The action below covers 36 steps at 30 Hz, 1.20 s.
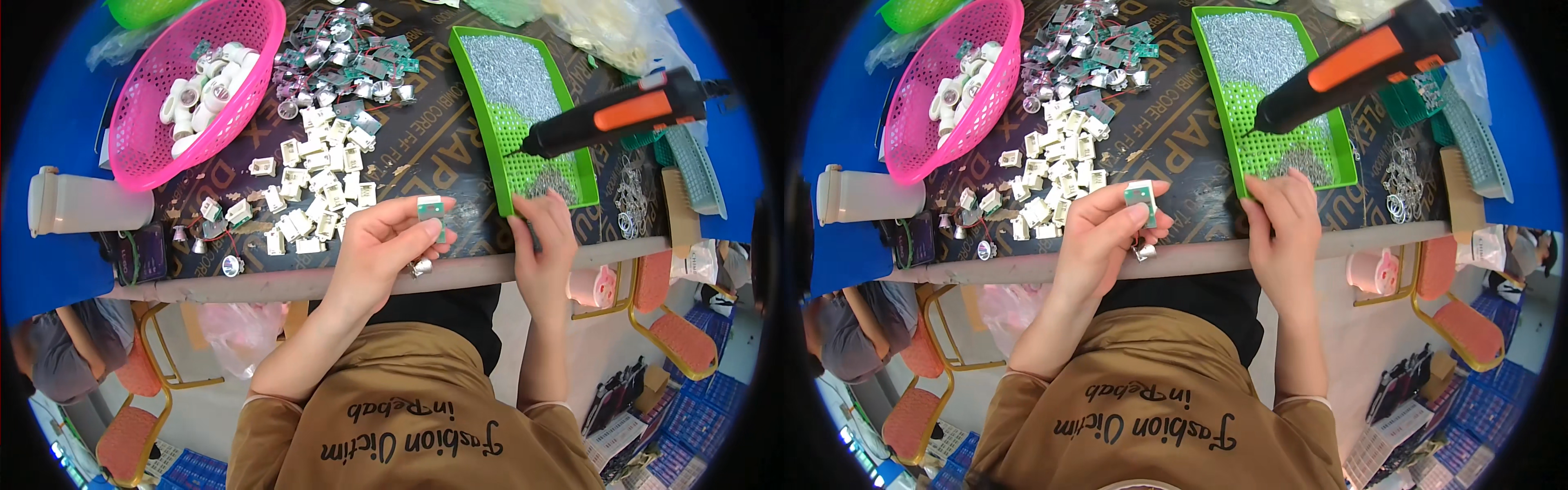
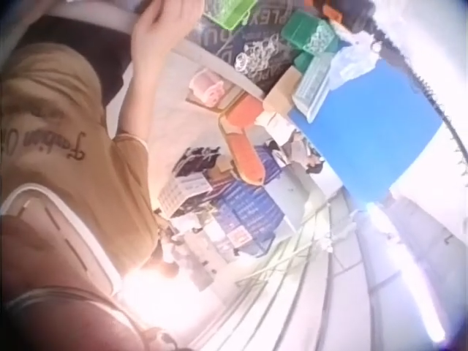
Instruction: Assembling small electronic components using an electric screwdriver to attach circuit boards to plastic housings.
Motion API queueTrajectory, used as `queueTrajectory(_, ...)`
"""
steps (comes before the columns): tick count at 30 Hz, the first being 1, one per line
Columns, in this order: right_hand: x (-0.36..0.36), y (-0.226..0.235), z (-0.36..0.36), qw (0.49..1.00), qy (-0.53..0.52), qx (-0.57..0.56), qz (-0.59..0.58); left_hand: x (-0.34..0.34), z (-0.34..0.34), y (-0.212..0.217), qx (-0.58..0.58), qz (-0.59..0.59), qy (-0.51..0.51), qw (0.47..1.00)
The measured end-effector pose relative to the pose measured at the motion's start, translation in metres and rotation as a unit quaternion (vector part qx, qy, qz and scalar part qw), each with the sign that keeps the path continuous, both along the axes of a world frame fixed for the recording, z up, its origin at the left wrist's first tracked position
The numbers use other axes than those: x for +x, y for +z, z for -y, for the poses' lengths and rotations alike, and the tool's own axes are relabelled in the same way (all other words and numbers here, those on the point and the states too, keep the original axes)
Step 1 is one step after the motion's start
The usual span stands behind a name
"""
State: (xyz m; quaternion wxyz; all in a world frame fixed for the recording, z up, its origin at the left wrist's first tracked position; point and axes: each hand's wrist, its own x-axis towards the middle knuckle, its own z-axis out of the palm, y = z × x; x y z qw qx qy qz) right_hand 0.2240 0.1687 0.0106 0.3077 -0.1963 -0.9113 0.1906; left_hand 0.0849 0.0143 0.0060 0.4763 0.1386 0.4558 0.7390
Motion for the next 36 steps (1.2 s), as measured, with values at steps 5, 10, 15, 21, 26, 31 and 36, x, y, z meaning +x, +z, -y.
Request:
queueTrajectory(5,0.015,0.005,0.012,0.998,0.057,-0.029,0.011,-0.001,-0.002,-0.003,0.017,0.007,-0.029,0.999)
queueTrajectory(10,0.030,0.016,-0.008,0.970,0.051,-0.161,-0.176,-0.001,-0.004,-0.003,0.013,-0.003,-0.042,0.999)
queueTrajectory(15,-0.006,0.047,-0.031,0.874,0.243,-0.356,-0.226,-0.001,-0.006,-0.009,0.010,-0.021,-0.049,0.999)
queueTrajectory(21,-0.023,0.040,-0.062,0.863,0.255,-0.347,-0.263,-0.001,-0.006,-0.006,-0.011,-0.033,-0.048,0.998)
queueTrajectory(26,-0.049,0.043,-0.064,0.802,0.278,-0.395,-0.352,-0.002,-0.006,-0.005,-0.025,-0.050,-0.060,0.997)
queueTrajectory(31,-0.065,0.061,-0.058,0.787,0.330,-0.409,-0.324,-0.001,-0.006,-0.003,-0.031,-0.060,-0.058,0.996)
queueTrajectory(36,-0.086,0.046,-0.059,0.826,0.281,-0.329,-0.360,-0.002,-0.006,-0.003,-0.015,-0.038,-0.057,0.998)
